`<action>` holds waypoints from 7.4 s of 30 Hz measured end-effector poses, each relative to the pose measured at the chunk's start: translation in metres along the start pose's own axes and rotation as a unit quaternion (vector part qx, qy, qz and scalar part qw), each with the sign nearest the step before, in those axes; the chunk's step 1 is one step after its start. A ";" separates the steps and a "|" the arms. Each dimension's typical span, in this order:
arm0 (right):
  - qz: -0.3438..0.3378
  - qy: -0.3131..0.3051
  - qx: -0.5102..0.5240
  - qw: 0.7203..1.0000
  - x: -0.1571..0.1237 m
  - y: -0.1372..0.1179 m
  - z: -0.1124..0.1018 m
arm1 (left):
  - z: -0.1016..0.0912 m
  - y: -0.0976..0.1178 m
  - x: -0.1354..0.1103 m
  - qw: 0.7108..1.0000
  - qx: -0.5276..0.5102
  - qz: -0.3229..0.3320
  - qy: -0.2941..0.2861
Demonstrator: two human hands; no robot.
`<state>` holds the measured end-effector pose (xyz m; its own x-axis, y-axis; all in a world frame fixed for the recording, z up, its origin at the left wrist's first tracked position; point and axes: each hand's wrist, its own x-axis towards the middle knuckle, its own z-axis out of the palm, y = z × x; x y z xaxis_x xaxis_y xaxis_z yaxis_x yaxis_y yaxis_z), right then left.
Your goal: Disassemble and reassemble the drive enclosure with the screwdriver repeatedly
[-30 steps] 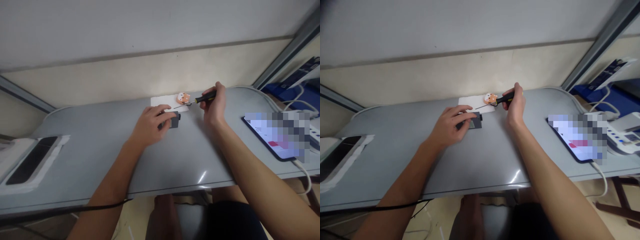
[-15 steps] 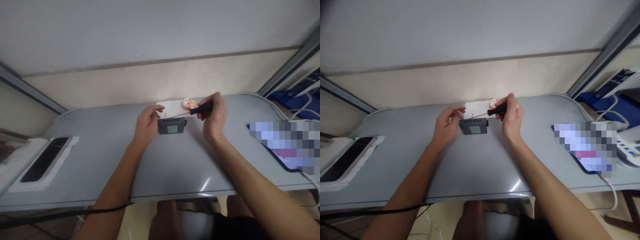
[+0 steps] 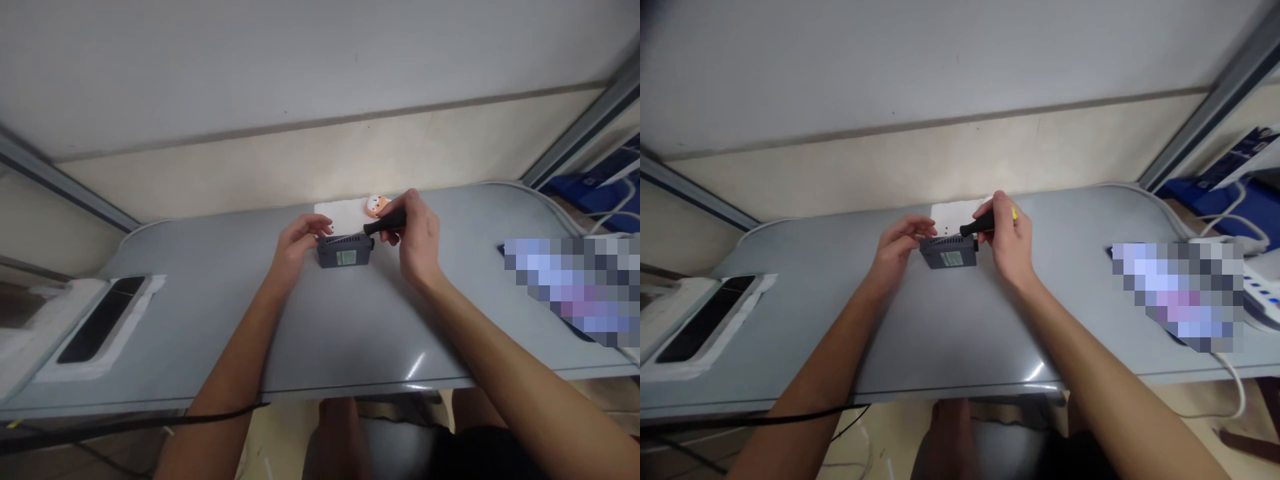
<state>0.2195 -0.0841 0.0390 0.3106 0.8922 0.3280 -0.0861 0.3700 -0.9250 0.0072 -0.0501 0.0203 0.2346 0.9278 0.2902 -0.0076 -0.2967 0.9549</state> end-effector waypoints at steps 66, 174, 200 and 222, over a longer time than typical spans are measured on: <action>0.138 -0.039 -0.091 0.985 0.007 0.044 -0.006 | -0.044 0.006 -0.008 0.975 0.111 -0.115 -0.155; 0.179 0.016 0.185 0.966 0.025 0.034 -0.020 | 0.007 0.003 -0.013 0.912 0.362 0.191 0.030; 0.184 0.072 0.157 0.968 0.029 0.050 -0.024 | 0.007 0.012 -0.017 0.936 0.345 0.038 -0.067; 0.165 -0.021 -0.081 0.983 0.009 0.040 -0.011 | -0.050 -0.002 -0.015 0.928 0.353 0.058 0.105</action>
<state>0.2297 -0.0638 0.0027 0.2508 0.9680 0.0091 -0.0232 0.0154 -0.9996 -0.0449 -0.0517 0.0176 0.0774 0.8820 0.4648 0.6352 -0.4030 0.6588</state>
